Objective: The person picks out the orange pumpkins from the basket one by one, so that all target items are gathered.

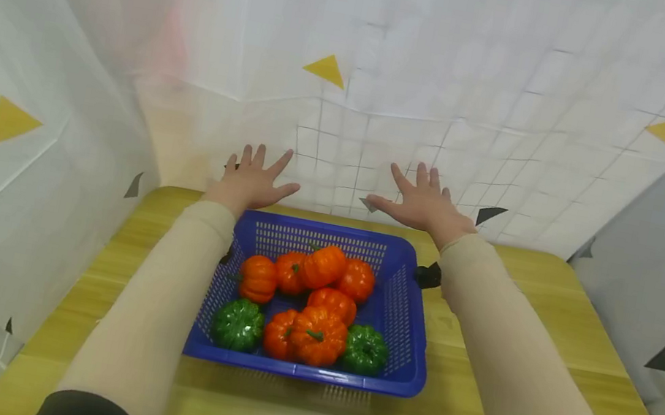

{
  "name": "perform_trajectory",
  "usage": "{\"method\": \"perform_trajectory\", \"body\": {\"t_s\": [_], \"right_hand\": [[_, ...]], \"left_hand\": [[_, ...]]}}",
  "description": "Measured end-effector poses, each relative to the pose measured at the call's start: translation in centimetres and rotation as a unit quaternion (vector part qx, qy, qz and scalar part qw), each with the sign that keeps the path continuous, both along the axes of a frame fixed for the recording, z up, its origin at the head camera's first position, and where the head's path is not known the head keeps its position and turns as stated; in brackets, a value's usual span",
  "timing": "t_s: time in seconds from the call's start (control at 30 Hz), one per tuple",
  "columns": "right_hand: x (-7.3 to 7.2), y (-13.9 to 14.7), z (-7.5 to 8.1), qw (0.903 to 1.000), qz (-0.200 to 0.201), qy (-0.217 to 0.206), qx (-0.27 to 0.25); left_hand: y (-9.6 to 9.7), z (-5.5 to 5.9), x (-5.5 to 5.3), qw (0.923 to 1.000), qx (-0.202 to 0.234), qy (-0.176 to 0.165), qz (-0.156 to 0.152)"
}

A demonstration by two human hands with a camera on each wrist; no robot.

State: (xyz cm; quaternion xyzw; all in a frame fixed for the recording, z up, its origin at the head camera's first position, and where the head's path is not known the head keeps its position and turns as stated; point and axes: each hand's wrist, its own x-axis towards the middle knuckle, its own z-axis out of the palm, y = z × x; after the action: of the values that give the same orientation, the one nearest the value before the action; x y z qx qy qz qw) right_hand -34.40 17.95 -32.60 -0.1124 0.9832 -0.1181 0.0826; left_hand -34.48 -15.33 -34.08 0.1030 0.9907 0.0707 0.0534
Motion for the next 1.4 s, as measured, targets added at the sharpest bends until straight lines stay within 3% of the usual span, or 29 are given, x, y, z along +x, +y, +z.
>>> {"method": "perform_trajectory", "body": {"t_s": [0.23, 0.4, 0.5, 0.7, 0.9, 1.1, 1.3, 1.4], "right_hand": [[1.0, 1.0, 0.0, 0.9993, 0.027, 0.003, -0.027], [2.4, 1.2, -0.4, 0.9971, 0.048, 0.011, -0.057], [3.4, 1.8, -0.9, 0.9955, 0.058, 0.025, -0.07], [6.1, 3.2, -2.3, 0.9912, 0.083, 0.042, -0.094], [9.3, 3.8, -3.8, 0.9861, 0.096, 0.05, -0.126], [10.6, 3.5, -4.6, 0.9802, 0.112, 0.078, -0.143], [11.3, 3.1, -4.4, 0.9788, 0.116, 0.08, -0.149], [11.5, 2.8, -4.2, 0.9786, 0.117, 0.072, -0.153]], "left_hand": [[-1.7, 0.3, 0.3, 0.9986, 0.031, -0.043, -0.003], [-3.6, 0.8, 1.3, 0.9983, 0.048, -0.028, -0.019], [-4.8, 0.6, 1.9, 0.9965, 0.076, -0.017, -0.031], [-6.7, -0.7, 4.1, 0.9899, 0.137, -0.014, -0.034], [-8.2, -2.1, 6.9, 0.9772, 0.21, -0.009, -0.028], [-8.9, -4.2, 9.5, 0.9676, 0.252, -0.004, -0.012], [-8.7, -6.6, 11.6, 0.9483, 0.317, -0.016, 0.007], [-8.7, -7.5, 12.3, 0.9422, 0.334, -0.024, 0.018]]}}
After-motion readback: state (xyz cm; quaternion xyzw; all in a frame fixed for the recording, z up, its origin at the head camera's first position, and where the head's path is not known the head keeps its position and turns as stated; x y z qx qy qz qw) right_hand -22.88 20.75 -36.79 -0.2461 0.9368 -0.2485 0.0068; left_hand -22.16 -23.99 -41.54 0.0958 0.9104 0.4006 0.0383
